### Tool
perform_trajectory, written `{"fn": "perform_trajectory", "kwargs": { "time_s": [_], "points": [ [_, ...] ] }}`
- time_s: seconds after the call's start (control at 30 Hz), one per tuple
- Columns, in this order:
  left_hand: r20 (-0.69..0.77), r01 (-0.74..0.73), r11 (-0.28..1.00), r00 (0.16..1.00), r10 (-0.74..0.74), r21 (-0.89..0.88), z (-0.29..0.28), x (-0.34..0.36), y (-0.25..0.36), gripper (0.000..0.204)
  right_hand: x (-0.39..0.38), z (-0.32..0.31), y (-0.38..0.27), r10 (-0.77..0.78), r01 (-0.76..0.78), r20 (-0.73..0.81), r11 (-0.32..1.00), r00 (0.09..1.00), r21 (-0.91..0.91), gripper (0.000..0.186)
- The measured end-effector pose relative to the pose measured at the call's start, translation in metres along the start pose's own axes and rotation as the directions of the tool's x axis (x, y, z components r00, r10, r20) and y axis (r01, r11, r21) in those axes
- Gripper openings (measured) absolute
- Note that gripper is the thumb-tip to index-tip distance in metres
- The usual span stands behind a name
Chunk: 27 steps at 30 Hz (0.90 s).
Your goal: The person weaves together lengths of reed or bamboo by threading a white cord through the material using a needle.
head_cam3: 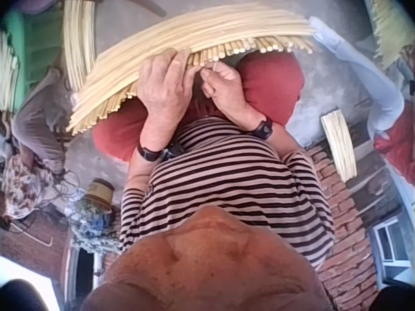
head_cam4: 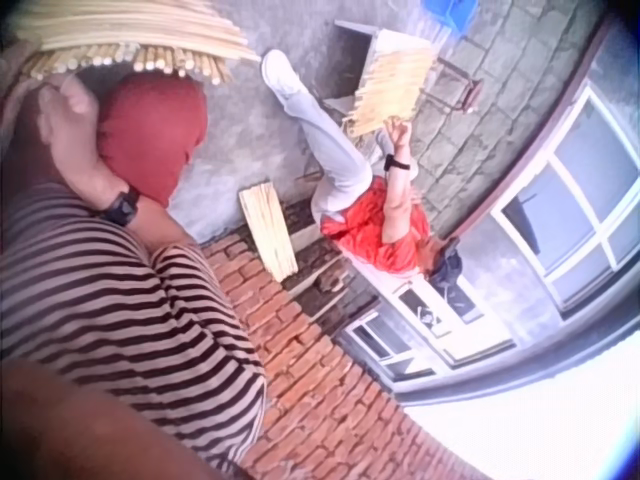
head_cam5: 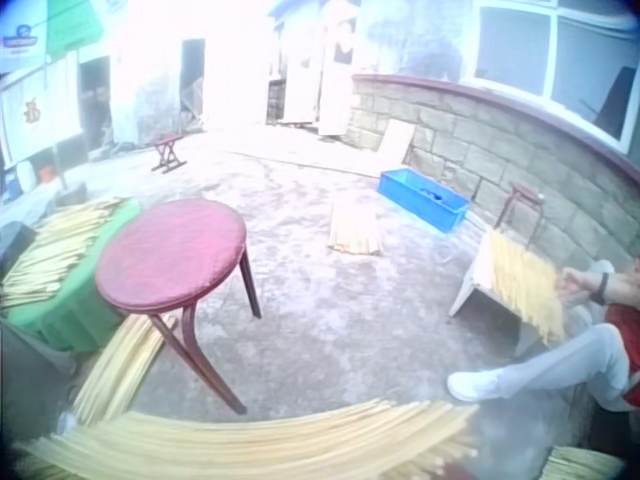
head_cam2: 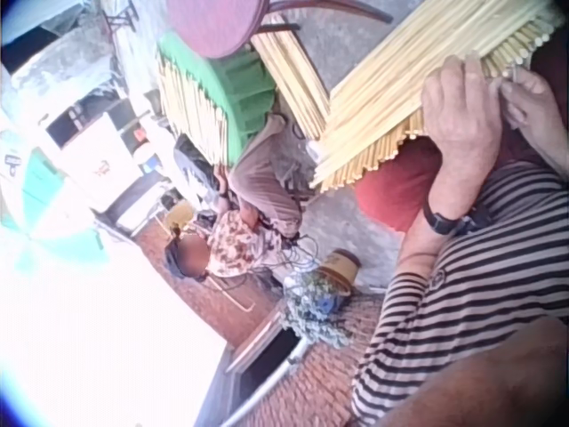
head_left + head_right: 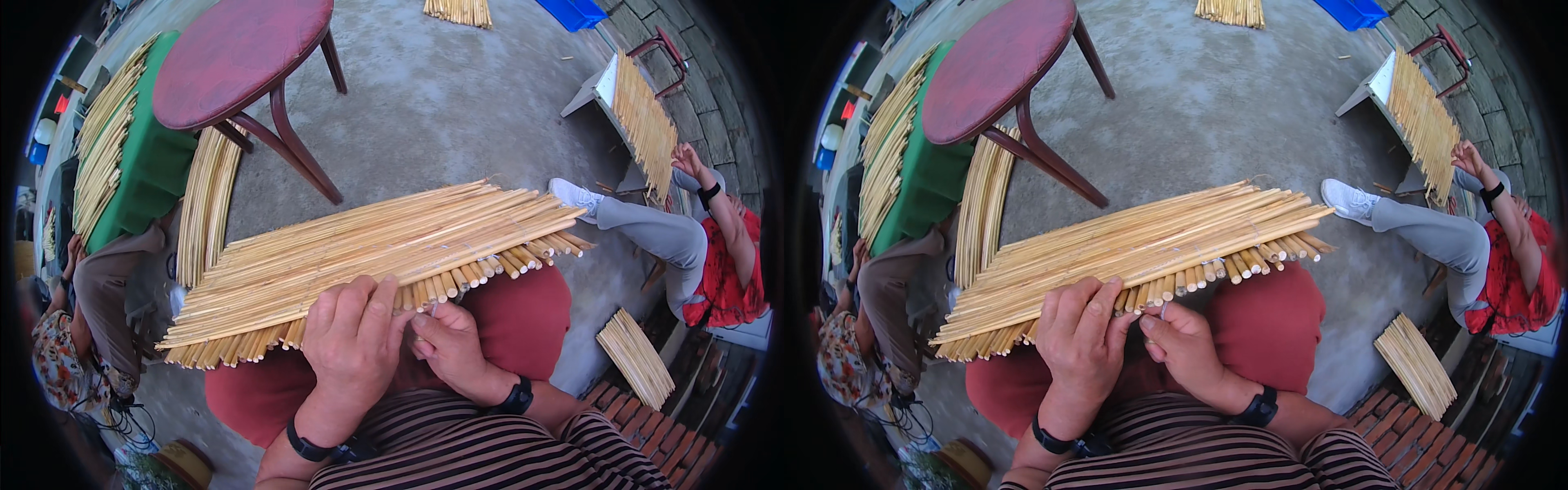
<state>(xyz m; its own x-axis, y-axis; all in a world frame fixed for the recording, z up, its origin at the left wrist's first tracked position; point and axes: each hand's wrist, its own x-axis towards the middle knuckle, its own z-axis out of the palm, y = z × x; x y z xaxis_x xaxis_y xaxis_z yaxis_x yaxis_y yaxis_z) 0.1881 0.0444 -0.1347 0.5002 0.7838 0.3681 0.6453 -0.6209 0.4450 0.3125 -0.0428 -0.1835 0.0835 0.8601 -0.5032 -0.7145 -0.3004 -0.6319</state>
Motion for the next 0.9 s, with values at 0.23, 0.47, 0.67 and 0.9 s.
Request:
{"fn": "perform_trajectory", "kwargs": {
  "time_s": [0.23, 0.47, 0.67, 0.9],
  "points": [
    [0.003, 0.009, 1.000, 1.000, -0.009, -0.004, 0.000, 0.000, 0.000, 0.042, 0.000, -0.005, 0.003, -0.028, 0.027, 0.042, 0.999, 0.999, 0.039, 0.017],
    [0.006, -0.061, 0.998, 0.998, 0.061, -0.002, -0.001, 0.002, -0.006, 0.036, 0.006, -0.011, 0.004, -0.131, 0.131, 0.084, 0.991, 0.988, 0.014, 0.015],
    [0.006, -0.091, 0.996, 0.996, 0.091, 0.003, -0.001, 0.004, -0.008, 0.035, 0.007, -0.012, 0.006, -0.132, 0.131, 0.067, 0.991, 0.989, 0.016, 0.014],
    [0.014, -0.109, 0.994, 0.994, 0.110, -0.008, -0.003, 0.001, -0.007, 0.037, 0.009, -0.003, -0.001, -0.090, 0.090, 0.000, 0.996, 0.996, -0.002, 0.013]
  ]
}}
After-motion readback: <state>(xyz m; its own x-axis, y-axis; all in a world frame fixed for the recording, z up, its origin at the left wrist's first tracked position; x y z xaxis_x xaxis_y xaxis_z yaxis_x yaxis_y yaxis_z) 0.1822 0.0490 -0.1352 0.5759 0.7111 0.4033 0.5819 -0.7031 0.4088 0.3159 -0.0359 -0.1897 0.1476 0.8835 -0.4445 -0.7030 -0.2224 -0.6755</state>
